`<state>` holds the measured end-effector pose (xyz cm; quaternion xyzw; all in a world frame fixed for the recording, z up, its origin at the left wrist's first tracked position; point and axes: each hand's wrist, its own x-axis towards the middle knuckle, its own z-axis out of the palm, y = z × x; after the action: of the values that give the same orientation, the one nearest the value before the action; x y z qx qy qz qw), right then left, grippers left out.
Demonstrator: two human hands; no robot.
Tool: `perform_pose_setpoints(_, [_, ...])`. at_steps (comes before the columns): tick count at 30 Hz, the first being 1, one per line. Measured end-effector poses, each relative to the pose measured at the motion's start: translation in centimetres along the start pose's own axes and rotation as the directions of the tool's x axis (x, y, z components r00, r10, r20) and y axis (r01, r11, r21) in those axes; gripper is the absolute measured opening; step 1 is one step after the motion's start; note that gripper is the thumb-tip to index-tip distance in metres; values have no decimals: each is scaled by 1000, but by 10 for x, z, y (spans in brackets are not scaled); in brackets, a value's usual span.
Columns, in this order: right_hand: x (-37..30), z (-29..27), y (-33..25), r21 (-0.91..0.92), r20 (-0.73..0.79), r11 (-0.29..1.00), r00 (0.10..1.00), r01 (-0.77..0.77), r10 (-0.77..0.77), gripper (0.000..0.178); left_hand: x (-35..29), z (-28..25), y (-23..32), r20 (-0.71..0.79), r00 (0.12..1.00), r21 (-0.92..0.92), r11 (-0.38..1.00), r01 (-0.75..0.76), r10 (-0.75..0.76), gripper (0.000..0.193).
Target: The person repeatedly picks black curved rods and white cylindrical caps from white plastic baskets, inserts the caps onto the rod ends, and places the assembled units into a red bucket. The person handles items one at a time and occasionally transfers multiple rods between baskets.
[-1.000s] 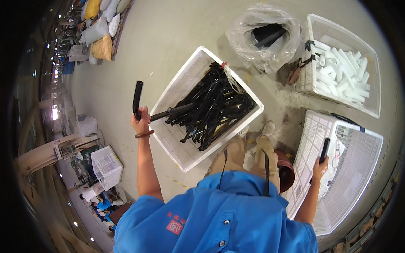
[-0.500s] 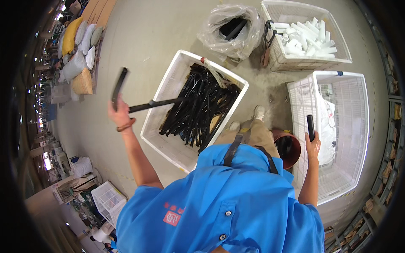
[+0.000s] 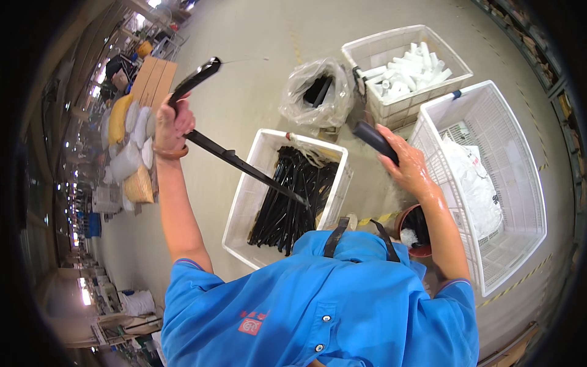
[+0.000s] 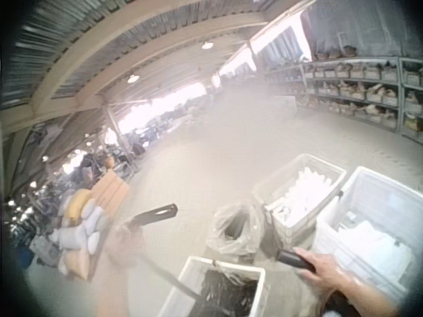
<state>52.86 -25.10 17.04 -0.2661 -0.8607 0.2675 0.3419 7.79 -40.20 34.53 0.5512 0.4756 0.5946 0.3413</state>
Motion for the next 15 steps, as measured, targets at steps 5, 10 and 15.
perform_pose_setpoints(5, [-40, -75, -31, -31, -112, 999, 993, -24, 20, 59, 32, 116, 5, 207, 970, 46, 992, 117, -124, 55])
perform_pose_setpoints(10, [-111, -148, -14, -172, -307, 985, 951, -34, -21, 59, 53, 235, -20, 290, 929, 141, 971, 194, -228, 49])
perform_pose_setpoints(15, [-161, -187, -8, -167, -362, 967, 924, -192, 121, 58, 54, 313, -35, 417, 874, 27, 965, 261, -249, 50])
